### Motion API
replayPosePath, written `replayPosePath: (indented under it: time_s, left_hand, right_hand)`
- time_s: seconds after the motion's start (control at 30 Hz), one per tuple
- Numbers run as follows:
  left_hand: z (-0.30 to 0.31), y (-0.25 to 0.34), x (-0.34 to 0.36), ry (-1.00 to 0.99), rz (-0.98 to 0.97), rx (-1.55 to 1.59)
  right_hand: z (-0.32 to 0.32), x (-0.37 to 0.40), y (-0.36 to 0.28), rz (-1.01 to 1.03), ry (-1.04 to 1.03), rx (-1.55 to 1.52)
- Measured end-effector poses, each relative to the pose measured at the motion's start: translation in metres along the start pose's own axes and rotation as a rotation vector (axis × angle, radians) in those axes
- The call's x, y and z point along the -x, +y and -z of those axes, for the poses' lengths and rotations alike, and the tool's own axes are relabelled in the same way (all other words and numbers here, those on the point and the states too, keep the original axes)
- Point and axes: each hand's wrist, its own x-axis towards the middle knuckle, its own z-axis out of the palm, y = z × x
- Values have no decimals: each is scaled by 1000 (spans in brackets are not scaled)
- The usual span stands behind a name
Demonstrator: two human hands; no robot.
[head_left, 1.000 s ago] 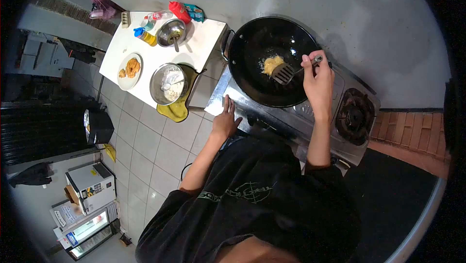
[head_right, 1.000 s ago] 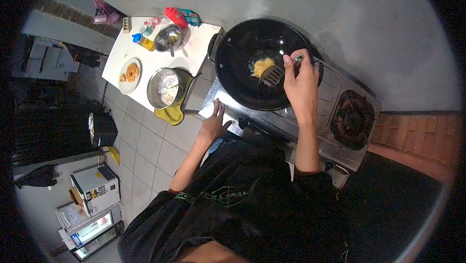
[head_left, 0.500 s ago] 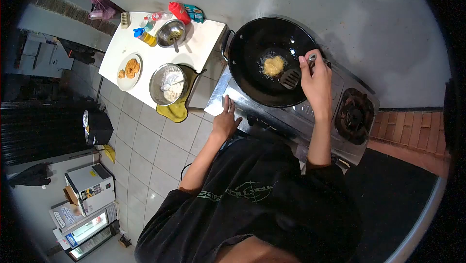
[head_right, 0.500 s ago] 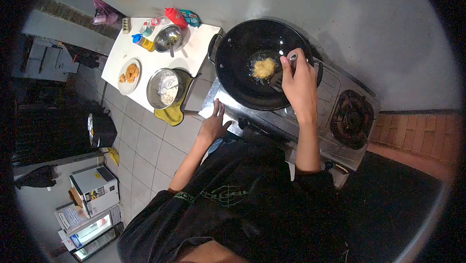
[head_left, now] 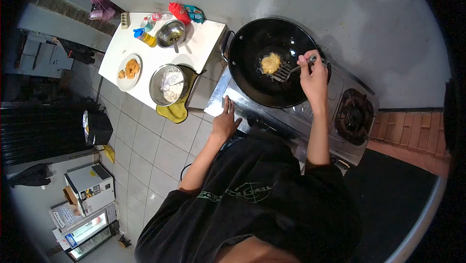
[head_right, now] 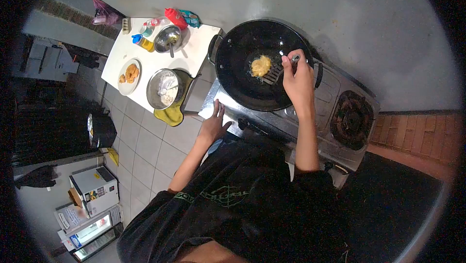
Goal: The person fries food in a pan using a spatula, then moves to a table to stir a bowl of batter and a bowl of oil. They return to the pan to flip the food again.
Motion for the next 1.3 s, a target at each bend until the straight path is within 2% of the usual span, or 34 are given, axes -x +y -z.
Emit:
replayPosePath:
  time_s: [0.13,0.53,0.7,0.83,0.9,1.0,1.1,1.2,1.3]
  left_hand:
    - [-1,0,0,0,11,3]
    - [0,2,1,23,4,-12]
    - [-1,0,0,3,7,-8]
    - [-2,0,0,-6,14,0]
    - [-2,0,-1,-7,22,-9]
    - [0,2,0,-1,16,-9]
    - [-1,2,1,21,9,-6]
    - [1,2,2,12,5,-2]
    - [-4,0,1,35,-1,1]
  right_hand:
    - [-5,-2,22,17,-14,-81]
    - [18,1,5,46,51,126]
    - [18,5,-3,126,51,71]
    - [19,6,-6,88,60,-70]
    - [24,6,-18,28,6,74]
    - [22,7,-17,90,-26,126]
    - [24,10,-21,39,-69,94]
    - [16,10,-7,60,18,-17]
    - [16,10,-11,94,16,97]
